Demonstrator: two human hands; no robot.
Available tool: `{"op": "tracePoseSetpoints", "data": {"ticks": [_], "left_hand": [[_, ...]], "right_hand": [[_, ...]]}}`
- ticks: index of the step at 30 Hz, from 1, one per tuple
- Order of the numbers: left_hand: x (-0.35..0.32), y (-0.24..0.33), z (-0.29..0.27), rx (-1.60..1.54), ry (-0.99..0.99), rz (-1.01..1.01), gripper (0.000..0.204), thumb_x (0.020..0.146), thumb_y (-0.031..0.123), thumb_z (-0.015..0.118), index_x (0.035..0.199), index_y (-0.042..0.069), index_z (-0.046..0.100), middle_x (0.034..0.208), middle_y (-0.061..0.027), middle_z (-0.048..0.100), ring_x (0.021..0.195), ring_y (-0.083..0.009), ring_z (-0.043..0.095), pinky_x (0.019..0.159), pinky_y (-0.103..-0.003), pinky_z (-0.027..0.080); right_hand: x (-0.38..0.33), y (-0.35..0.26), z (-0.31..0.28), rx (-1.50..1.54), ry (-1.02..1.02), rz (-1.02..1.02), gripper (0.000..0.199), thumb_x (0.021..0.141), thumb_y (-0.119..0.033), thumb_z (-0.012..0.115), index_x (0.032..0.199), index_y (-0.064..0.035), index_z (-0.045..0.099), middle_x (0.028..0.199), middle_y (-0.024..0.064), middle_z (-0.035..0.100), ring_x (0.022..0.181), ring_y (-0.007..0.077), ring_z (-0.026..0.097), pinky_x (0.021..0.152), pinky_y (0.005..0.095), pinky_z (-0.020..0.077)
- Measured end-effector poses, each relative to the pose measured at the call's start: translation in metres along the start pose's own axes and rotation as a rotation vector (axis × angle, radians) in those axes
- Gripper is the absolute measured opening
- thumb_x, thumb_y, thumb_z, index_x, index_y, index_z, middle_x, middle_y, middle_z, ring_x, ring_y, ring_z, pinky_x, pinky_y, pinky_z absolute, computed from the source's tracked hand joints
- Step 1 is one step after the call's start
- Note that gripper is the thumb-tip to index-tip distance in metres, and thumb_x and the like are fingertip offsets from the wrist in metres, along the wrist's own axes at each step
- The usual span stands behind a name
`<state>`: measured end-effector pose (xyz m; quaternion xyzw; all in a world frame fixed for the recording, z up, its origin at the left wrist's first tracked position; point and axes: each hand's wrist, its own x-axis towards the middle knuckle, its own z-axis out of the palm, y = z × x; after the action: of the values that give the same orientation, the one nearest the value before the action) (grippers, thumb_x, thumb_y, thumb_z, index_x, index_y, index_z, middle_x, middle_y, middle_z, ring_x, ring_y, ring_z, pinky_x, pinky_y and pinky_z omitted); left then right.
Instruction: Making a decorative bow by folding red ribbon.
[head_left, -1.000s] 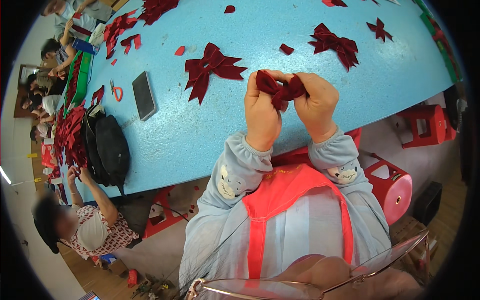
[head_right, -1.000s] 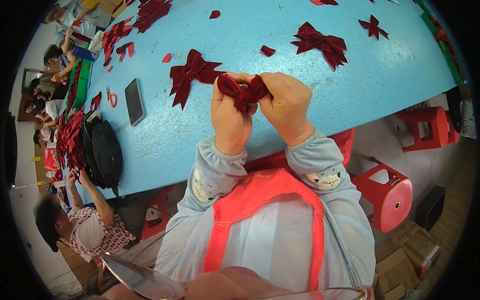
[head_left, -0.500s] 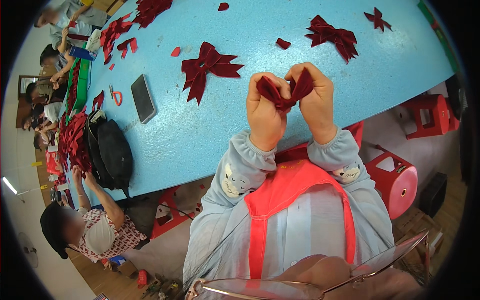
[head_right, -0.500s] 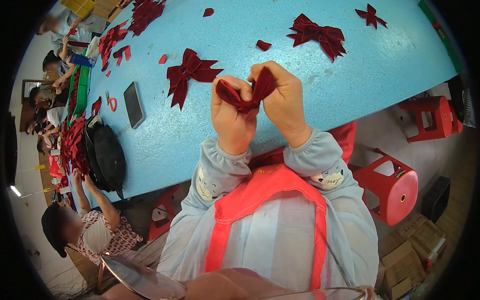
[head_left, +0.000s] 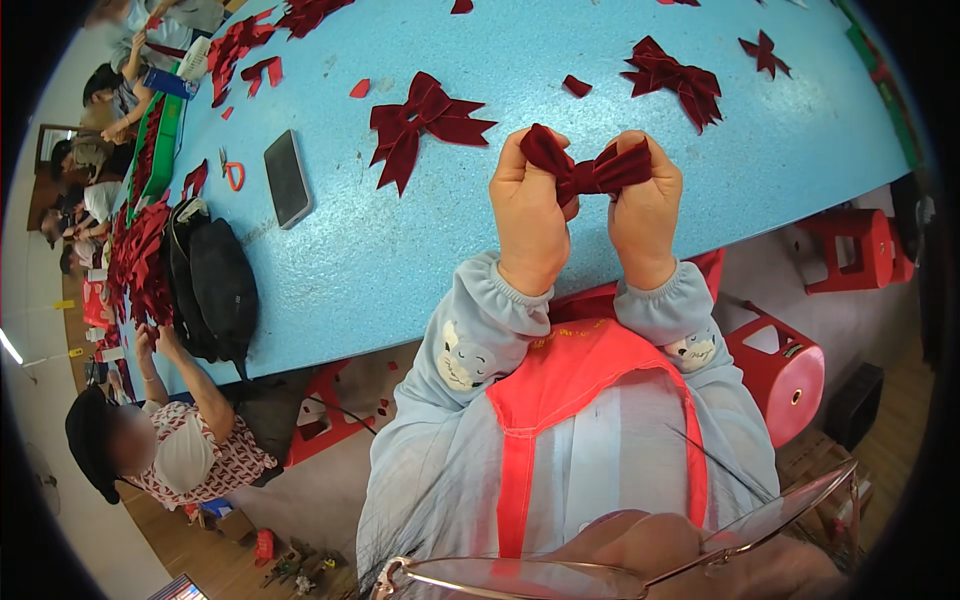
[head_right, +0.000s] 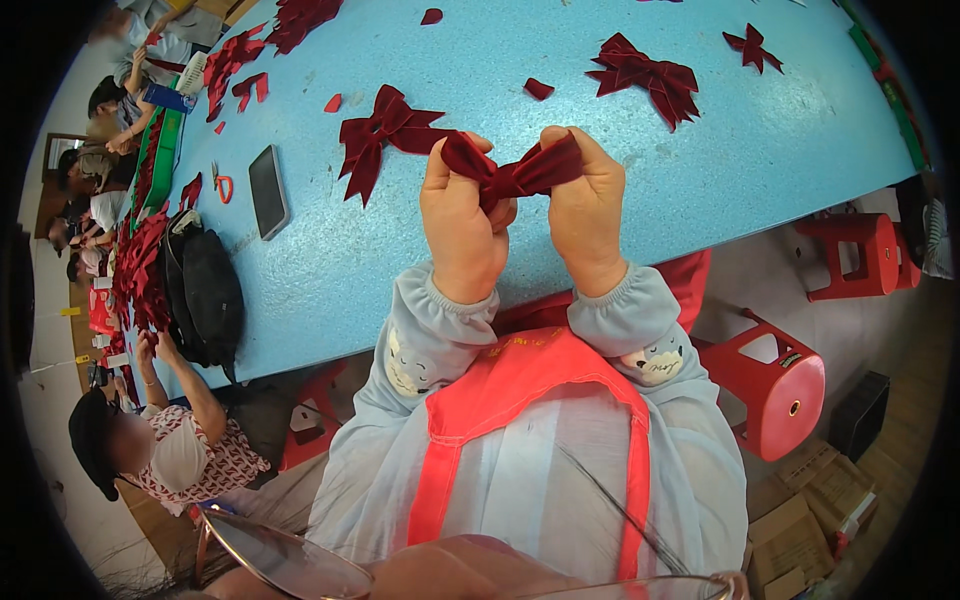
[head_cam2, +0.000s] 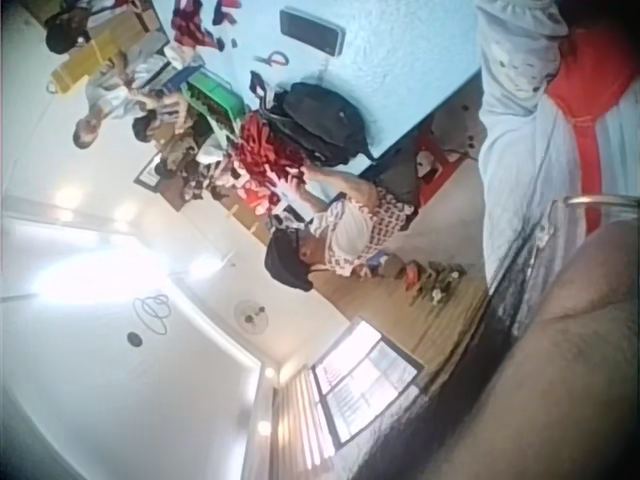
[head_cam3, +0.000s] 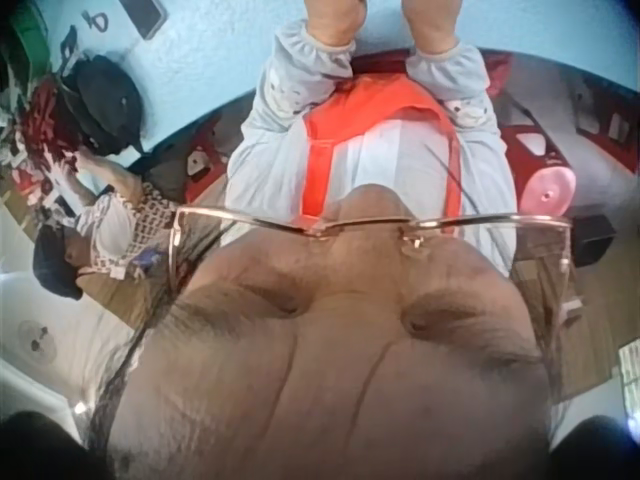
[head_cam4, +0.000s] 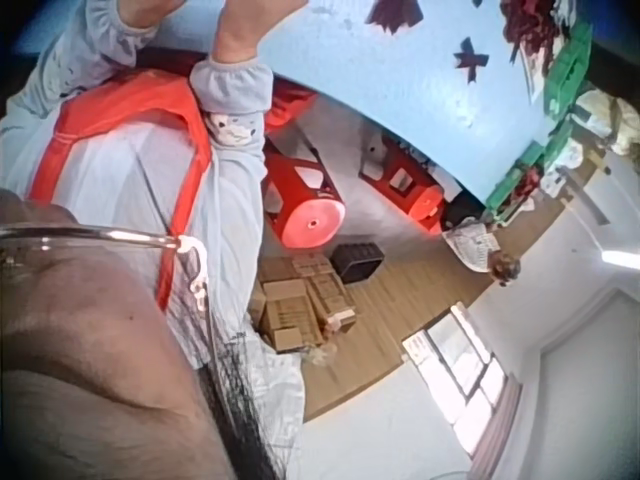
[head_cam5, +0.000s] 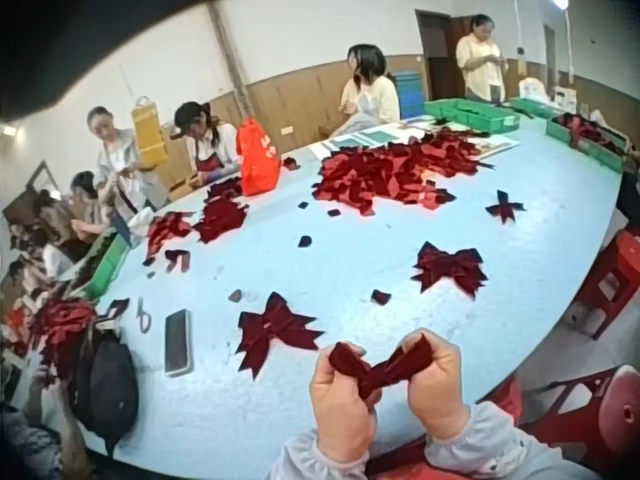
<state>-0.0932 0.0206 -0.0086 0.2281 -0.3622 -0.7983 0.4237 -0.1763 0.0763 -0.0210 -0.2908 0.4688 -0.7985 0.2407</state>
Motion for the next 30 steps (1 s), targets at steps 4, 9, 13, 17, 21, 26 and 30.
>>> {"op": "tracePoseSetpoints", "data": {"ticks": [4, 9, 13, 17, 21, 26, 30], "left_hand": [[-0.002, 0.0, -0.002, -0.016, 0.015, 0.005, 0.01, 0.093, 0.017, 0.044, 0.089, 0.009, 0.049, 0.057, 0.0024, 0.043, 0.038, -0.0046, 0.03, 0.037, -0.021, 0.022], [-0.002, 0.001, -0.002, -0.002, 0.029, -0.056, 0.014, 0.093, 0.018, 0.043, 0.095, 0.007, 0.051, 0.062, -0.0001, 0.048, 0.044, -0.0065, 0.037, 0.041, -0.022, 0.028], [-0.005, 0.004, -0.006, 0.064, -0.063, -0.104, 0.018, 0.094, 0.019, 0.042, 0.099, 0.005, 0.053, 0.069, -0.0029, 0.052, 0.052, -0.0093, 0.045, 0.048, -0.024, 0.038], [0.0, 0.006, -0.016, 0.222, -0.191, -0.207, 0.019, 0.093, 0.018, 0.042, 0.099, 0.004, 0.054, 0.075, -0.0054, 0.056, 0.061, -0.0118, 0.052, 0.054, -0.026, 0.045], [0.005, 0.002, -0.026, 0.211, -0.178, -0.243, 0.017, 0.091, 0.013, 0.043, 0.095, 0.002, 0.055, 0.078, -0.0064, 0.059, 0.064, -0.0126, 0.056, 0.054, -0.026, 0.045], [0.014, -0.002, -0.031, 0.15, -0.17, -0.366, 0.015, 0.087, 0.01, 0.046, 0.094, 0.001, 0.056, 0.073, -0.0085, 0.06, 0.059, -0.0146, 0.056, 0.053, -0.027, 0.045], [0.021, 0.002, -0.038, 0.223, -0.166, -0.432, 0.013, 0.085, 0.008, 0.048, 0.09, -0.001, 0.057, 0.072, -0.0094, 0.06, 0.057, -0.0158, 0.056, 0.053, -0.027, 0.045]], "right_hand": [[-0.001, 0.001, -0.002, 0.169, 0.002, 0.072, 0.014, 0.089, -0.007, 0.049, 0.082, 0.001, 0.057, 0.071, -0.0006, 0.056, 0.066, 0.0048, 0.05, 0.058, 0.0196, 0.0426], [0.003, -0.003, -0.006, -0.082, -0.04, 0.011, 0.015, 0.091, -0.009, 0.047, 0.085, -0.0006, 0.057, 0.074, 0.001, 0.055, 0.065, 0.0054, 0.049, 0.056, 0.02, 0.0396], [0.003, -0.002, -0.012, -0.291, -0.064, -0.145, 0.013, 0.09, -0.007, 0.047, 0.087, -0.0008, 0.058, 0.078, 0.0014, 0.058, 0.069, 0.0065, 0.052, 0.06, 0.0205, 0.0434], [0.014, 0.0, -0.024, -0.498, -0.177, -0.206, 0.013, 0.09, -0.008, 0.047, 0.09, -0.0012, 0.058, 0.081, 0.0017, 0.057, 0.072, 0.0065, 0.052, 0.063, 0.0205, 0.0435], [0.029, -0.008, -0.032, -0.48, -0.36, -0.1, 0.014, 0.09, -0.01, 0.049, 0.093, -0.0012, 0.059, 0.081, 0.0009, 0.054, 0.074, 0.0063, 0.05, 0.064, 0.0206, 0.0417], [0.04, -0.012, -0.039, -0.202, -0.463, 0.324, 0.015, 0.088, -0.009, 0.049, 0.096, -0.003, 0.061, 0.082, 0.0005, 0.055, 0.076, 0.0066, 0.051, 0.066, 0.0205, 0.0416], [0.047, -0.018, -0.042, -0.396, -0.499, 0.421, 0.017, 0.086, -0.006, 0.048, 0.096, -0.0035, 0.062, 0.08, -0.0008, 0.056, 0.075, 0.0062, 0.051, 0.066, 0.0197, 0.0415]]}}
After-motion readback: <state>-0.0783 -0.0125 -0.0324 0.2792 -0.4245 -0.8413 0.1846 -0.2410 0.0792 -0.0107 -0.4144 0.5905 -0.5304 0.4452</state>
